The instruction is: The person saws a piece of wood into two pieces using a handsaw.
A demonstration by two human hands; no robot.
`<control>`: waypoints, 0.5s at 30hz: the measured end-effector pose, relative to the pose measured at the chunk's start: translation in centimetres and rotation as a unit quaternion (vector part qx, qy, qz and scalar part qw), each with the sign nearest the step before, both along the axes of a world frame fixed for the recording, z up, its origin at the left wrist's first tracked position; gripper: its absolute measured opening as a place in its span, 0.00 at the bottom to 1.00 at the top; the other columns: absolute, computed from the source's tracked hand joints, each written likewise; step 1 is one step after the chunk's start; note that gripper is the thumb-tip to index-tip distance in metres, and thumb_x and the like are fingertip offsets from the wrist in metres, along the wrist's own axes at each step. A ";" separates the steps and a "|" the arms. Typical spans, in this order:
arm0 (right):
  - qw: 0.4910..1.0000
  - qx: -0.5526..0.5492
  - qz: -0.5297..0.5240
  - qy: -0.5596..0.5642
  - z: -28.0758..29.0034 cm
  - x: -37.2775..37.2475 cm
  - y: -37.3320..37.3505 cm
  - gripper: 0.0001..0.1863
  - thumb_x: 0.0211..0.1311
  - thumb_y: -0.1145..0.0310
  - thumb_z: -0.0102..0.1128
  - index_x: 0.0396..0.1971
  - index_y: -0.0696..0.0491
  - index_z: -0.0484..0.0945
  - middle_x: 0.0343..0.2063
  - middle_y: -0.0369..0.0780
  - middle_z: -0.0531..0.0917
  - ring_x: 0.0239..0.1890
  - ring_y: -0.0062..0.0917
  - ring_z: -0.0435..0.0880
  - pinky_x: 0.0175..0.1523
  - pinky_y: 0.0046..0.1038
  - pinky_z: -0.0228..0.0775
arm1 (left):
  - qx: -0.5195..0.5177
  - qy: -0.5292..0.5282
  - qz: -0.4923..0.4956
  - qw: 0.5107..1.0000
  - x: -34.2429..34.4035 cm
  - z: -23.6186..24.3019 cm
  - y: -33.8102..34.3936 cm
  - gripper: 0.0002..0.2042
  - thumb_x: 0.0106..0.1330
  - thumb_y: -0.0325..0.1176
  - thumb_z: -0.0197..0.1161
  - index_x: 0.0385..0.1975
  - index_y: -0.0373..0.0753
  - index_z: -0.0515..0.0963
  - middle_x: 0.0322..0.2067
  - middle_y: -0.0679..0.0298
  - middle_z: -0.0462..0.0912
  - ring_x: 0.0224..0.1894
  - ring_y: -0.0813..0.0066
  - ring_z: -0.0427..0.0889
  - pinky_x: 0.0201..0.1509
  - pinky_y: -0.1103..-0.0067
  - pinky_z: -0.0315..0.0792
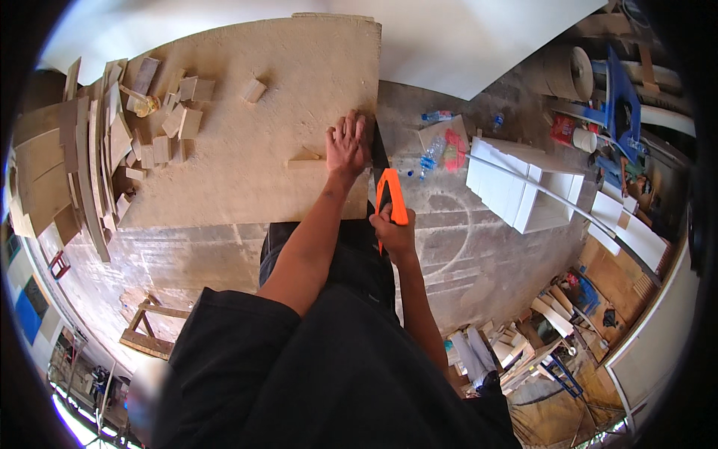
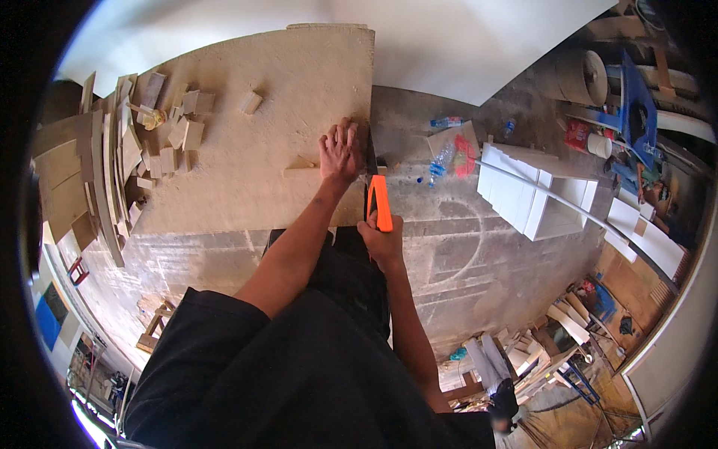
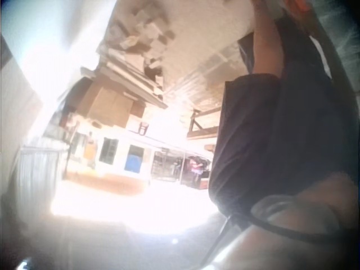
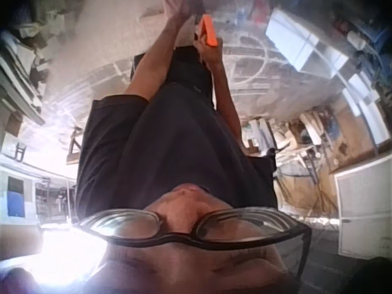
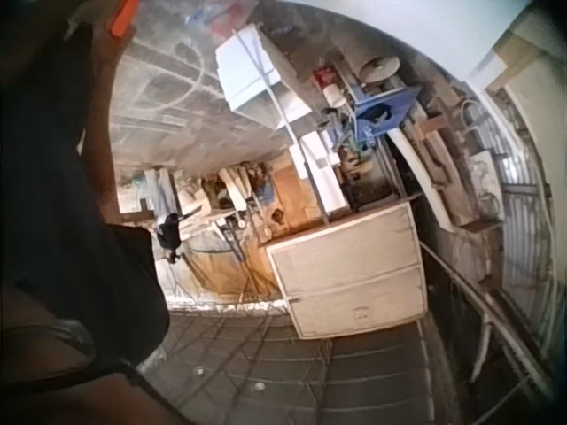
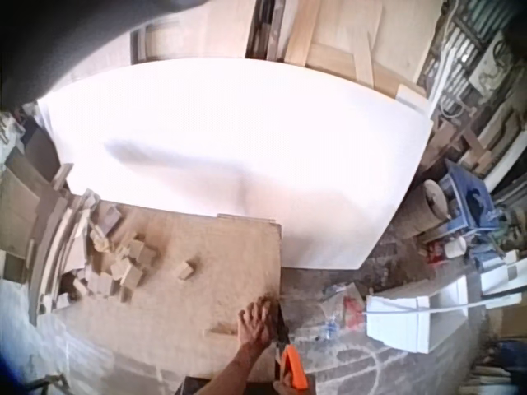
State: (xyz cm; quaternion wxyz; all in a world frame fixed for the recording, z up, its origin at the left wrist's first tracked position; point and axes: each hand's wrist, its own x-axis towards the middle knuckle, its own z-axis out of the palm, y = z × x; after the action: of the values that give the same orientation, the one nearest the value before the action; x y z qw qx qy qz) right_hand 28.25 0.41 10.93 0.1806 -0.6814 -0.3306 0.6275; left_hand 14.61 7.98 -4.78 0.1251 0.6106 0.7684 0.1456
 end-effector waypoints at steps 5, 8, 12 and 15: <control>0.996 0.067 0.053 0.003 0.2 1.4 -2.5 0.20 0.53 0.80 0.65 0.13 0.49 0.62 0.13 0.28 0.68 0.16 0.11 0.67 0.21 0.21 0.58 | 0.012 -0.020 -0.003 1.000 0.0 0.5 -0.2 0.20 0.68 0.35 0.50 0.61 0.45 0.69 0.63 0.61 0.68 0.64 0.61 0.67 0.63 0.62 0.60; 0.996 0.055 0.064 0.006 -1.3 0.1 1.1 0.19 0.54 0.77 0.64 0.13 0.51 0.63 0.13 0.28 0.68 0.16 0.11 0.66 0.21 0.21 0.57 | 0.003 -0.018 -0.011 1.000 0.2 0.9 -0.2 0.21 0.68 0.36 0.49 0.61 0.46 0.69 0.63 0.61 0.68 0.64 0.61 0.67 0.63 0.62 0.60; 0.996 0.061 0.060 0.009 0.6 0.2 -1.2 0.19 0.53 0.76 0.64 0.11 0.52 0.63 0.12 0.29 0.66 0.17 0.11 0.65 0.22 0.25 0.57 | 0.007 -0.014 0.008 1.000 -0.4 -0.1 -0.8 0.21 0.68 0.36 0.49 0.62 0.48 0.68 0.63 0.61 0.67 0.65 0.61 0.66 0.64 0.62 0.59; 0.992 0.104 0.066 -0.002 -0.6 1.9 -3.1 0.20 0.54 0.77 0.66 0.12 0.50 0.63 0.11 0.29 0.68 0.15 0.12 0.67 0.20 0.22 0.57 | -0.010 -0.002 -0.005 1.000 0.2 -0.3 -0.7 0.22 0.67 0.36 0.51 0.62 0.48 0.68 0.65 0.62 0.66 0.66 0.62 0.65 0.65 0.61 0.59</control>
State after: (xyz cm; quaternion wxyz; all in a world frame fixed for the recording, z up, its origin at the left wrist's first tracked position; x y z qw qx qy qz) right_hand 30.20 -2.73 10.30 0.2080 -0.6367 -0.4390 0.5989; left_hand 14.79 7.27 -5.10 0.1338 0.6128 0.7664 0.1388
